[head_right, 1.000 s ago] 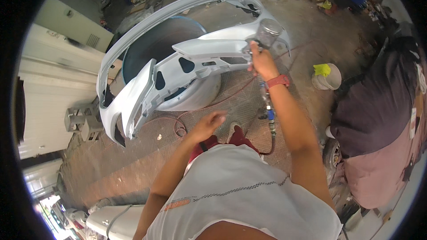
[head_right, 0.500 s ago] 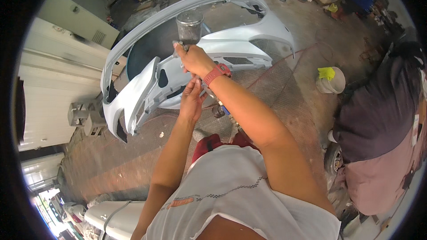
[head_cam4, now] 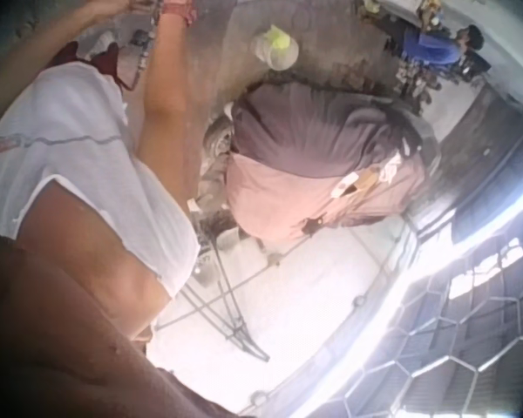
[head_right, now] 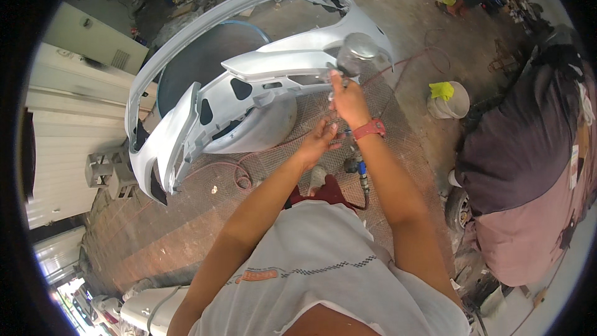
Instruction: The person wipes a white car bumper with a yellow cloth, then sits on the floor to mix white paint from a can into a spray gun cup. The person then stands and sprays white paint onto the bumper using the spray gun.
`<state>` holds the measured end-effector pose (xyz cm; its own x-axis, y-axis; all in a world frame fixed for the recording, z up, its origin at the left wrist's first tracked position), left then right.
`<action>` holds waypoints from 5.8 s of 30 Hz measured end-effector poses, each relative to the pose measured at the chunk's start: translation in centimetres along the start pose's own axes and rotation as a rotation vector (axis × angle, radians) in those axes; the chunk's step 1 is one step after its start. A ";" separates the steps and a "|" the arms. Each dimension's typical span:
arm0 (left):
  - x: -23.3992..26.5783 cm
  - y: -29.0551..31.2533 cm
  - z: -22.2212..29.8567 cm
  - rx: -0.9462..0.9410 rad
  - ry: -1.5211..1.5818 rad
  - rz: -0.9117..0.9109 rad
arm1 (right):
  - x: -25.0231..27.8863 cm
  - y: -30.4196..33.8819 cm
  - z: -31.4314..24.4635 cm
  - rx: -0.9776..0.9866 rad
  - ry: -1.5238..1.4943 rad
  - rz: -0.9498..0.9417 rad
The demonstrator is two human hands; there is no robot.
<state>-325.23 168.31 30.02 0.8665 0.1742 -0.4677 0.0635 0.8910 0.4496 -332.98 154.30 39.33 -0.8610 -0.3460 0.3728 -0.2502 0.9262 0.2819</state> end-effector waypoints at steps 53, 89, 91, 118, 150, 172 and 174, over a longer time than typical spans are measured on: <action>36.6 53.1 -40.1 0.386 0.169 1.164 | -24.8 6.0 -13.1 0.208 0.356 -0.185; 39.1 58.5 -44.1 0.513 0.047 1.121 | -50.3 32.6 -9.2 0.388 0.415 -0.787; 40.5 58.3 -44.4 0.438 0.163 1.131 | -46.7 30.9 -9.3 0.542 0.440 -0.589; 42.8 54.3 -34.5 0.571 0.025 1.115 | -9.3 9.0 -1.2 0.047 0.073 0.160; 30.8 48.7 -31.6 0.597 -0.634 0.976 | -13.7 3.4 -4.7 0.062 0.106 0.025; 36.8 59.6 -39.4 0.496 0.065 1.194 | -31.6 6.7 -18.3 0.168 0.117 -0.493; 37.3 60.7 -39.7 0.556 0.023 1.189 | -31.1 5.5 -18.6 0.171 0.190 -0.345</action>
<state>-308.77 245.55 9.64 0.5259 0.7405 0.4184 -0.5291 -0.1003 0.8426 -299.39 167.35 45.73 -0.6211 -0.6468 0.4425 -0.5931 0.7570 0.2740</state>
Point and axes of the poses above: each hand's wrist, its own y-axis away from the middle knuckle, its own x-axis out of the back of the hand, z = x × y, the point moved 2 cm from there along -y, towards the middle knuckle, and after that the axes turned 2 degrees about z, right-handed, at the moved point
